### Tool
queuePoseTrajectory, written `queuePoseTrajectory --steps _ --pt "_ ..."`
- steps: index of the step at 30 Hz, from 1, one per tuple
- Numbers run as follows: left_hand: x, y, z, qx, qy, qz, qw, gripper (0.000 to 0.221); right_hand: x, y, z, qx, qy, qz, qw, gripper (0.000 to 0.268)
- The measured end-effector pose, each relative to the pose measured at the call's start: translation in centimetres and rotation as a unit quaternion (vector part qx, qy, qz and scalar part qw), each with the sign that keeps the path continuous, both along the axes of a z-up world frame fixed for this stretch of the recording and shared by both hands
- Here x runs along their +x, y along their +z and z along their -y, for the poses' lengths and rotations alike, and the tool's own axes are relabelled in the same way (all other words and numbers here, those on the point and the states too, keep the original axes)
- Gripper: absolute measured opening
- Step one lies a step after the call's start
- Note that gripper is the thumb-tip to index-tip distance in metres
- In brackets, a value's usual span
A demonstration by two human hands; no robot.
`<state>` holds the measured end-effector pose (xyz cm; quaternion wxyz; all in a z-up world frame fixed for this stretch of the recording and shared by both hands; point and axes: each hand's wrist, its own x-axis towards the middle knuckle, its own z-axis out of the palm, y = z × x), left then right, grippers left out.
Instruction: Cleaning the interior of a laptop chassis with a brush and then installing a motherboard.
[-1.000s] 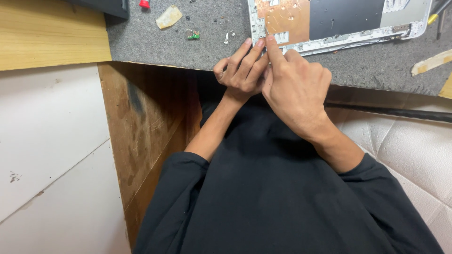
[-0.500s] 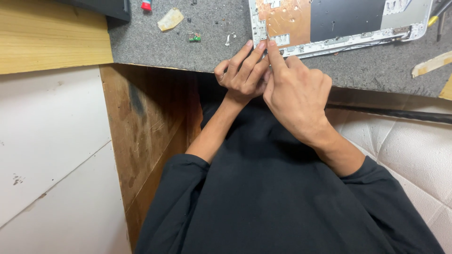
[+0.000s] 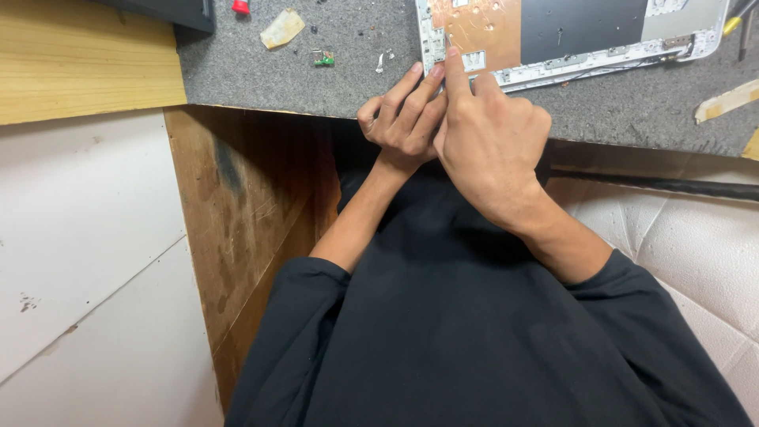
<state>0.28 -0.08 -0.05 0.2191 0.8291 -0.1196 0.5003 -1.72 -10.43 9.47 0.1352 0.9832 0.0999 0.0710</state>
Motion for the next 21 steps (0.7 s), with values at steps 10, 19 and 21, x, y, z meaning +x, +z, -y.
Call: queuePoseTrajectory --steps 10,19,21 --pt "-0.3 0.0 -0.1 0.007 -0.005 -0.017 1.0 0.034 -0.4 1.3 0.8 0.098 -0.001 -0.054 0.994 0.044" --pt "-0.3 -1.3 0.0 0.015 -0.011 -0.02 1.0 0.03 -1.5 1.7 5.4 0.422 0.069 -0.029 0.904 0.035" --pt "0.1 -2.1 0.4 -0.023 -0.006 0.023 0.999 0.028 -2.3 -0.2 8.1 0.506 -0.001 -0.033 0.862 0.029"
